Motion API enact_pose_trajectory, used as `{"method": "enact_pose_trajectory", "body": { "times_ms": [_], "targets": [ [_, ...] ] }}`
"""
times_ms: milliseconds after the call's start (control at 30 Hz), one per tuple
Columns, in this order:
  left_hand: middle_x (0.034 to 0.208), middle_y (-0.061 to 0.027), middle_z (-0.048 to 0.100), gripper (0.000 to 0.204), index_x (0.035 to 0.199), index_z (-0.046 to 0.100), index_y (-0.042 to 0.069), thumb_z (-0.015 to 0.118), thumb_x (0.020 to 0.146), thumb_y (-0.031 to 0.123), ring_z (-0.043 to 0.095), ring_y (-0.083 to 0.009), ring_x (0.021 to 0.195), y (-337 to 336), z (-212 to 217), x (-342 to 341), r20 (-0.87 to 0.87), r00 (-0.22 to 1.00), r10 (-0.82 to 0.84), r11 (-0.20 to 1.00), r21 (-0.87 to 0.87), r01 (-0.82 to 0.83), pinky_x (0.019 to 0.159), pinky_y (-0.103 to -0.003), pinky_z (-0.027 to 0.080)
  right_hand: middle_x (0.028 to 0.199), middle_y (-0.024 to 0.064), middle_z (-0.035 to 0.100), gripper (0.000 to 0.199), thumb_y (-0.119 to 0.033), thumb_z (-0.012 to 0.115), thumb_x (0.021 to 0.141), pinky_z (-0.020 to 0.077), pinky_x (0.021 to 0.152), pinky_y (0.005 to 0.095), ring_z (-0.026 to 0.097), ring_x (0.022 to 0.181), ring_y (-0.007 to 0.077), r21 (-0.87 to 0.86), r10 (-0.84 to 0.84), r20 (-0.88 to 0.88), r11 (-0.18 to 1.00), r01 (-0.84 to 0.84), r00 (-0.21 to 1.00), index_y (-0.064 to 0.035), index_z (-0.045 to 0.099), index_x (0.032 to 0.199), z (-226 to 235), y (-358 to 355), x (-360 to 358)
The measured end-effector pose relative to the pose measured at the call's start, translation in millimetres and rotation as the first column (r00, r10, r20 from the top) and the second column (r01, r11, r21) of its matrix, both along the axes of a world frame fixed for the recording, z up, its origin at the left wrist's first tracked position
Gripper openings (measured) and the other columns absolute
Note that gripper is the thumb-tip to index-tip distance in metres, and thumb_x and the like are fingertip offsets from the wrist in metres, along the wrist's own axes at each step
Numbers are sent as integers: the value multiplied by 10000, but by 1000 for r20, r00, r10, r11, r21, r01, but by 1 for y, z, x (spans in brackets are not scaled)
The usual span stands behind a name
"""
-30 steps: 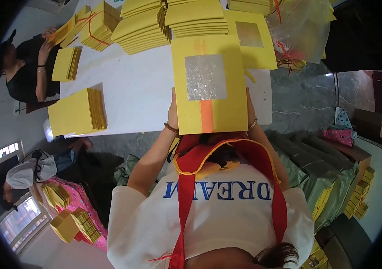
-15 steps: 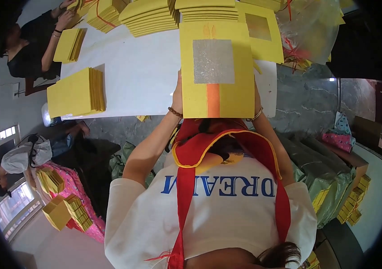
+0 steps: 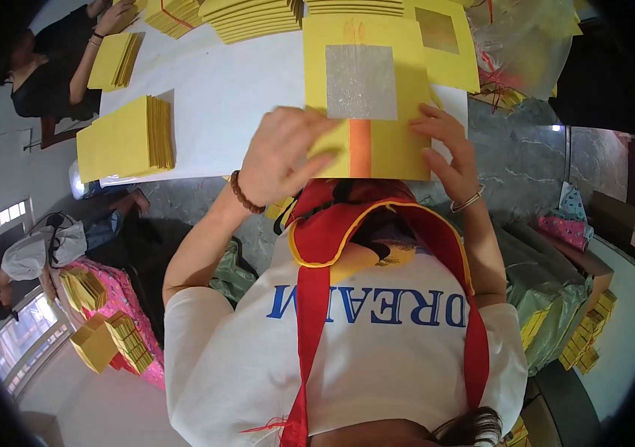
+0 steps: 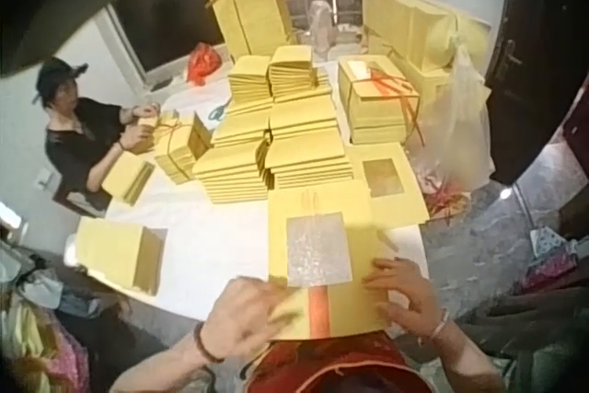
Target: Manually organizing, flipping, and stacking yellow paper sheets with foil centers on a work table.
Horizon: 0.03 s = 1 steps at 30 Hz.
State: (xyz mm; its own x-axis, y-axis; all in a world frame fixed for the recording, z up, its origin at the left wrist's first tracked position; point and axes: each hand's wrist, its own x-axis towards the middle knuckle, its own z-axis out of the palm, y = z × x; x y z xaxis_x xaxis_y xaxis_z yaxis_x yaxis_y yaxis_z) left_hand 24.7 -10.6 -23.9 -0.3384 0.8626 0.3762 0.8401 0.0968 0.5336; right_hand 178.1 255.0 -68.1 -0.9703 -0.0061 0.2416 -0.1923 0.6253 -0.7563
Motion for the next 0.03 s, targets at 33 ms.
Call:
{"method": "enact_pose_trajectory", "body": {
  "times_ms": [33],
  "targets": [
    [1108, -128, 556, 429, 1131, 558, 80, 677, 747, 231, 512, -299, 987, 1, 12, 6, -30, 997, -78, 987, -141, 73, 872, -359, 383, 1362, 121, 371, 560, -355, 541, 862, 206, 1053, 360, 258, 1315, 274, 129, 89, 72, 987, -97, 993, -128, 360, 1340, 1, 0, -1]
  ]
}}
